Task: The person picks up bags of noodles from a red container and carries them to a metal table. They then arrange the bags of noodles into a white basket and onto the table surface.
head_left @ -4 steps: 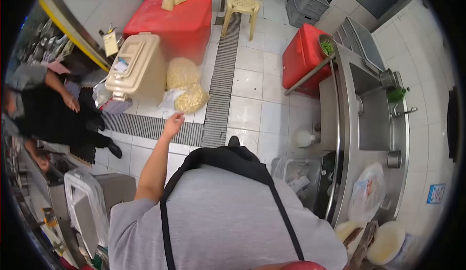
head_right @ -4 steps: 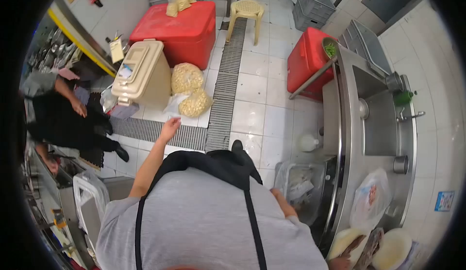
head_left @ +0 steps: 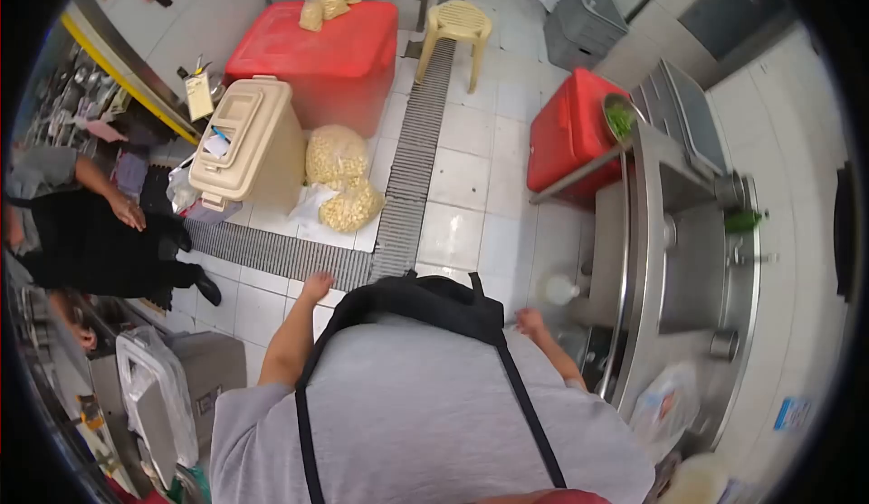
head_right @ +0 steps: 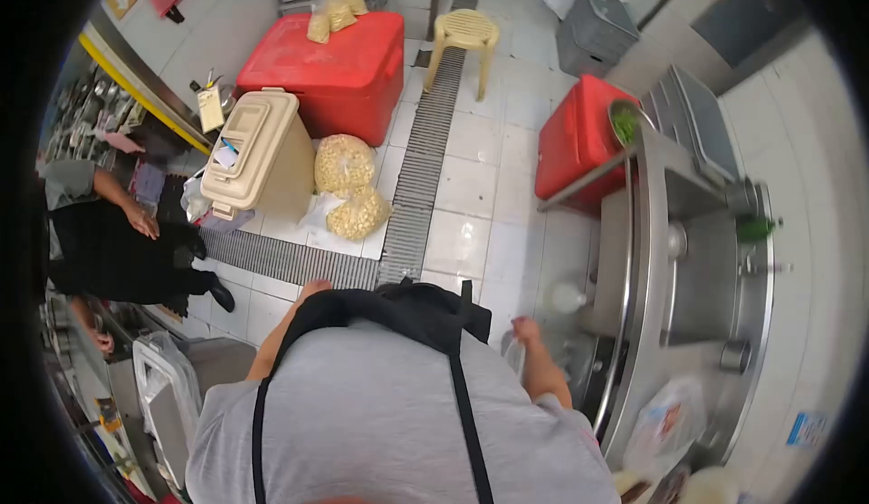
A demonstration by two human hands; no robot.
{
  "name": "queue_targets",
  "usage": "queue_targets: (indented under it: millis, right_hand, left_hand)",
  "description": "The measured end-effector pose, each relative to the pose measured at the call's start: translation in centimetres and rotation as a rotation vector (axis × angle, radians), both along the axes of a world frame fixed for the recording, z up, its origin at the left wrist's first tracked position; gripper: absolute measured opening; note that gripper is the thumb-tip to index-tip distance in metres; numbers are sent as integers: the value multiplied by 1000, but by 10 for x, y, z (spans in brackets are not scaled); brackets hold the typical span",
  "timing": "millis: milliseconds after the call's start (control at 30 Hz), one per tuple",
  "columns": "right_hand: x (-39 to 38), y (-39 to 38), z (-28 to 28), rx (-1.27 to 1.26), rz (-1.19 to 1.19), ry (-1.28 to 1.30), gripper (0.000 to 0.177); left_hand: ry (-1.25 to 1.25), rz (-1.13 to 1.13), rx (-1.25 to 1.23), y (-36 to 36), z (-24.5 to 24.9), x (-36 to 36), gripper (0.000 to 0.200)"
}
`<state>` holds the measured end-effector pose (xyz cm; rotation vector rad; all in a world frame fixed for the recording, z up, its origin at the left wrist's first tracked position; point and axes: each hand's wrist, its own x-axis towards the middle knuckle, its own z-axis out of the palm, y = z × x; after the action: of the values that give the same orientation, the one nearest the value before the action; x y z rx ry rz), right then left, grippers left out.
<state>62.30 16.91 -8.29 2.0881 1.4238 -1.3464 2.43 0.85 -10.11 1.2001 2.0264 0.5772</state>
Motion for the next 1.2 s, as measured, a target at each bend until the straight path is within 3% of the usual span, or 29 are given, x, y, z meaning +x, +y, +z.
queue_targets:
  millis: [33, 100, 167, 233, 267, 300, 467, 500, 533, 600, 700, 900, 933, 1000, 1133, 1200]
  right_hand:
    - [-23, 65, 13, 138, 8, 33, 21]
    - [-58, 153, 10, 249, 68, 89, 16]
    - [-90, 273, -9, 472, 93, 79, 20]
    - [-152, 358, 13, 584, 123, 167, 23]
    - [-185, 392, 23, 675, 113, 240, 26]
    - [-219, 423, 30, 727, 203, 254, 30]
    - [-352, 483, 59, 715, 539, 210, 54]
    - [-373, 495, 66, 622, 565, 200, 64]
    - [-391, 519, 66, 657, 652, 173, 70]
    - [-439, 561, 73, 751, 745, 189, 77]
    - [-544, 642, 96, 898, 772, 375, 81]
    - [-790, 788, 153, 1106, 1047, 683, 65]
    - [-828, 809, 157, 1086, 1089, 698, 65]
    - [-896, 843, 158, 1312, 1257, 611, 62]
    - [-995, 887, 157, 1244, 1436, 709, 63]
    - [-1031, 897, 153, 1115, 1669, 684, 68]
  left_hand:
    - [-225, 127, 20, -20, -45, -10, 37]
    - [-119, 71, -606, -44, -62, -13, 36]
    - [-172, 142, -628, -55, -78, -4, 33]
    - [-255, 181, -707, -55, -79, 5, 29]
    - [-549, 855, -858, -34, -68, 13, 28]
    - [-564, 881, -834, 2, -75, -2, 28]
    - [387, -499, -430, 159, -100, -116, 31]
    - [379, -472, -437, 240, -79, -121, 31]
    - [99, 351, -221, 318, 29, -143, 34]
    - [-63, 537, 174, 420, 88, -185, 33]
    - [-20, 537, 264, 534, 181, -229, 50]
    - [239, 623, 352, 670, 229, -295, 86]
    - [234, 667, 342, 690, 238, -309, 86]
    - [68, 725, 203, 730, 247, -342, 94]
    - [172, 870, 257, 810, 200, -414, 99]
    - [275, 884, 108, 846, 200, -438, 106]
